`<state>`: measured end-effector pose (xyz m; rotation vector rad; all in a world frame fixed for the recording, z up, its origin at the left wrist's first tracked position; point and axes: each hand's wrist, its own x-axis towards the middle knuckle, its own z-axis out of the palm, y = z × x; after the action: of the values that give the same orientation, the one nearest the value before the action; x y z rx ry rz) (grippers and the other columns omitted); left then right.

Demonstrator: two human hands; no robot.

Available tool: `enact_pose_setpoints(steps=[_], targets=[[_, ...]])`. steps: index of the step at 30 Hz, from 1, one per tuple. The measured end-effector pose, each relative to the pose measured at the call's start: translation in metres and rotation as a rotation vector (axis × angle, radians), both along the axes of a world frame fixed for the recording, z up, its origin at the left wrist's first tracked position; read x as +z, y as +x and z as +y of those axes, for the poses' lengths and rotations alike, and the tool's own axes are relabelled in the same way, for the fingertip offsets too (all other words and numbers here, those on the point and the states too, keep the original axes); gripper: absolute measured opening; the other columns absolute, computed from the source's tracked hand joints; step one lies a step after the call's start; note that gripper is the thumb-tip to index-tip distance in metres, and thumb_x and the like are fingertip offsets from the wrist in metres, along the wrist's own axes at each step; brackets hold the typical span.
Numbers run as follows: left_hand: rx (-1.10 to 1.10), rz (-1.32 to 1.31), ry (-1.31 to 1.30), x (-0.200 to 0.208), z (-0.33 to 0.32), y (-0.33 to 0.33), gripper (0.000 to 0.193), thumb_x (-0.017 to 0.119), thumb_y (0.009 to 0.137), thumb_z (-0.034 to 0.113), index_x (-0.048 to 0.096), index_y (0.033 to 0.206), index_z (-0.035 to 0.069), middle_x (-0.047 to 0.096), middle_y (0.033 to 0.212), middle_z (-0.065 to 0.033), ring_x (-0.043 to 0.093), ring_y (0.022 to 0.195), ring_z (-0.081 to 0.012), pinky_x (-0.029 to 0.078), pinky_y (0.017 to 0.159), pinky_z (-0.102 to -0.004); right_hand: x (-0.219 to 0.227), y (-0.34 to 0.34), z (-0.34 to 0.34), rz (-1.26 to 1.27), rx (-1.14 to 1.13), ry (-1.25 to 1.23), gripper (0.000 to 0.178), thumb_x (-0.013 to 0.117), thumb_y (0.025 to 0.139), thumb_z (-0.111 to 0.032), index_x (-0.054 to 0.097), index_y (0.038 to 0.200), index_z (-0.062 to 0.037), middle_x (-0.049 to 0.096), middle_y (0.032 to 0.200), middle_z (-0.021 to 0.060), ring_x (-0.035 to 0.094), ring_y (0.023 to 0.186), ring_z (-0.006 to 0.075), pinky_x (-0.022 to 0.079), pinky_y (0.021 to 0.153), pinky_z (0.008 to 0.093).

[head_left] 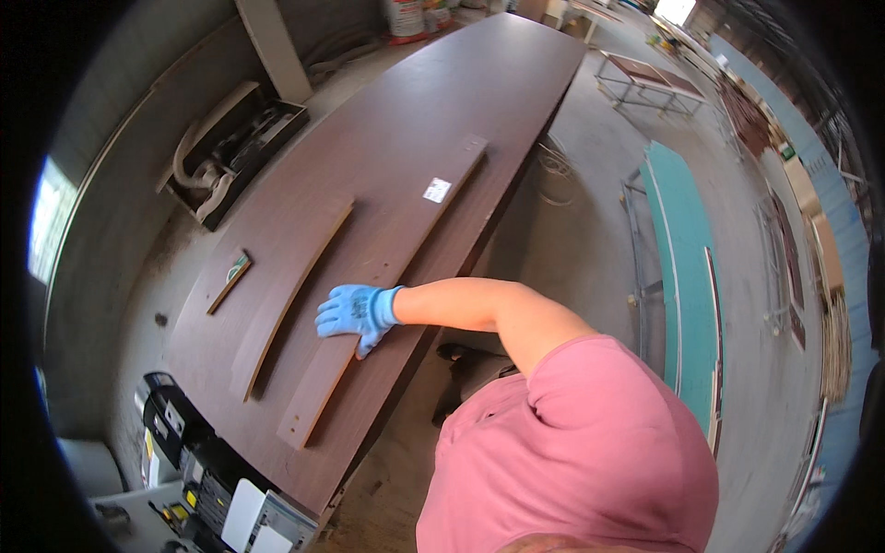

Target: The person repeatedly picks up long wooden planks from a conveyor belt and stacks them on a teal board on the floor. The person handles each plank one at a time, aligning them in a neat pile.

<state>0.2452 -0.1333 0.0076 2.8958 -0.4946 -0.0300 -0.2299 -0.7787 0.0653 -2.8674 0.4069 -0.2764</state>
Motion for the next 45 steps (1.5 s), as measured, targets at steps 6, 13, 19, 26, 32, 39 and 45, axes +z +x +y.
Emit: enact_pose_setpoints(steps=[6,13,19,26,32,39,45], targets=[[-0.115,0.186,-0.113,0.010,-0.005,-0.107,0.053,0.088,0.070,0.015,0.070,0.114,-0.010,0.075,0.107,-0.0226,0.071,0.093,-0.0386,0.060,0.086,-0.0499,-0.005,0.000,0.001,-0.004,-0.018,-0.052,0.082,0.088,0.073,-0.056,0.064,0.139,-0.0139,0.065,0.143,0.0093,0.059,0.133,0.0276,0.044,0.109,0.0453],[-0.144,0.149,-0.418,0.042,-0.109,-0.246,0.065,0.070,0.070,0.002,0.061,0.134,-0.011,0.069,0.123,-0.0227,0.065,0.118,-0.0345,0.050,0.107,-0.0457,-0.003,0.017,-0.004,-0.289,0.027,0.043,0.090,0.076,0.083,-0.072,0.061,0.142,-0.0055,0.065,0.138,0.0202,0.063,0.123,0.0383,0.048,0.101,0.0501],[-0.458,0.182,-0.460,0.105,-0.231,-0.290,0.076,0.072,0.074,0.000,0.056,0.148,0.004,0.058,0.132,-0.0169,0.056,0.125,-0.0371,0.045,0.112,-0.0463,0.078,-0.001,0.034,-0.584,0.202,0.569,0.098,0.077,0.091,-0.063,0.047,0.157,0.0027,0.058,0.150,0.0282,0.058,0.136,0.0468,0.046,0.118,0.0519],[-0.689,0.142,-0.406,0.136,-0.338,-0.302,0.077,0.071,0.072,-0.003,0.058,0.148,0.006,0.060,0.124,-0.0153,0.057,0.119,-0.0368,0.046,0.109,-0.0453,0.101,-0.034,0.010,-0.693,0.246,0.735,0.088,0.083,0.094,-0.038,0.043,0.159,0.0047,0.063,0.146,0.0266,0.066,0.128,0.0406,0.053,0.107,0.0462],[-0.921,-0.010,-0.302,0.156,-0.458,-0.289,0.083,0.075,0.068,-0.001,0.060,0.149,0.011,0.061,0.118,-0.0168,0.059,0.114,-0.0383,0.050,0.102,-0.0454,0.091,-0.076,-0.050,-0.746,-0.183,0.611,0.064,0.084,0.093,-0.023,0.061,0.144,0.0064,0.074,0.124,0.0264,0.075,0.113,0.0362,0.059,0.096,0.0400],[-1.135,-0.063,-0.160,0.146,-0.618,-0.260,0.078,0.082,0.072,0.010,0.061,0.148,0.012,0.064,0.124,-0.0174,0.060,0.119,-0.0402,0.049,0.106,-0.0504,0.060,-0.105,-0.149,-0.627,-0.490,0.185,0.034,0.082,0.093,-0.026,0.070,0.116,-0.0040,0.075,0.103,0.0213,0.074,0.091,0.0378,0.059,0.077,0.0438],[-1.194,-0.064,-0.006,0.093,-0.695,-0.238,0.086,0.088,0.072,0.025,0.059,0.152,0.014,0.060,0.148,-0.0195,0.054,0.139,-0.0422,0.043,0.120,-0.0483,0.003,-0.101,-0.206,-0.388,-0.579,-0.160,0.042,0.079,0.092,-0.036,0.072,0.119,-0.0054,0.069,0.127,0.0187,0.065,0.120,0.0363,0.048,0.107,0.0539]])
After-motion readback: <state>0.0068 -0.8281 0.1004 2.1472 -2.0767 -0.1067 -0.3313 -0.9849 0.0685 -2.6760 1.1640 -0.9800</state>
